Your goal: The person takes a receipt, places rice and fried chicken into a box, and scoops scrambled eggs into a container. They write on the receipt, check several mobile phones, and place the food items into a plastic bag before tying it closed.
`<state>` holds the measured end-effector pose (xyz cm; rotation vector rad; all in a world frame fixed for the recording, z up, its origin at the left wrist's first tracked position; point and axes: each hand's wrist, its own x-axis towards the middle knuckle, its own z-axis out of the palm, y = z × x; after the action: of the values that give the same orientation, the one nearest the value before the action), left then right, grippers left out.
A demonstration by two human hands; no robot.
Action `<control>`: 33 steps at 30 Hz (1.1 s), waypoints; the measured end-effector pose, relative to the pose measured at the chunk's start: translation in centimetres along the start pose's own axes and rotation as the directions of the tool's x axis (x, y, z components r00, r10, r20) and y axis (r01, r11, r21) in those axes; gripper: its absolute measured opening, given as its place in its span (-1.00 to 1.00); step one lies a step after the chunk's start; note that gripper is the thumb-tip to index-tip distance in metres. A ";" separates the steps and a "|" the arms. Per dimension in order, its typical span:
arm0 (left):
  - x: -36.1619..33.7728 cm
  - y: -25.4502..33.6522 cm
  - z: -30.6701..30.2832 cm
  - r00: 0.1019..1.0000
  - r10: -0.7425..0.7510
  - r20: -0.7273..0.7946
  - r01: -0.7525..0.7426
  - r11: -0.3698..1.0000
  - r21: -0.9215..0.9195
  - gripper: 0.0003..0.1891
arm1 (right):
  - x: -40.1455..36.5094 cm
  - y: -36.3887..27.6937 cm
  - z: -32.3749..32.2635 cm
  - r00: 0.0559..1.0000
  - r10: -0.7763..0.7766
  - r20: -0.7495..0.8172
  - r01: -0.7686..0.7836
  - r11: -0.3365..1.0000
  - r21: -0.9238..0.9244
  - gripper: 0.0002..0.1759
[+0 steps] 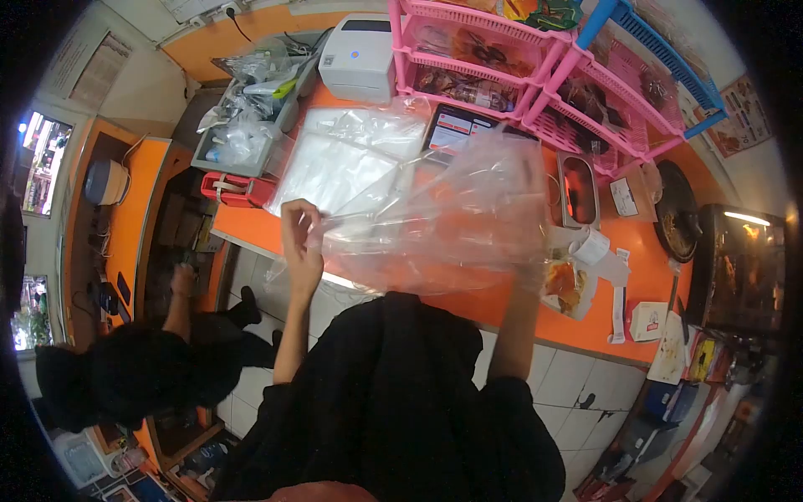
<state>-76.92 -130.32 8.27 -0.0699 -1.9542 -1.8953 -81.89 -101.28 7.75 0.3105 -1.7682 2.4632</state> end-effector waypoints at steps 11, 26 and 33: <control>-1.2 -3.2 -3.3 0.993 -0.058 -0.106 0.093 0.928 0.360 -0.81 | 2.8 -3.1 -2.8 0.989 0.036 0.142 0.007 0.957 -0.289 -0.42; -2.7 1.3 -0.2 0.930 -0.087 0.357 -0.032 0.949 0.315 -0.91 | 2.6 8.0 6.8 0.888 0.208 0.410 0.216 0.600 -0.771 -0.54; 1.0 1.3 0.8 0.923 -0.272 0.273 0.271 0.962 0.042 -0.78 | -4.1 4.6 7.1 0.774 0.507 0.379 0.342 0.170 -0.924 -0.52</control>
<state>-77.58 -129.73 9.86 -0.0690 -2.2508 -2.1570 -78.04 -109.35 4.79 0.9434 -3.2516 0.5338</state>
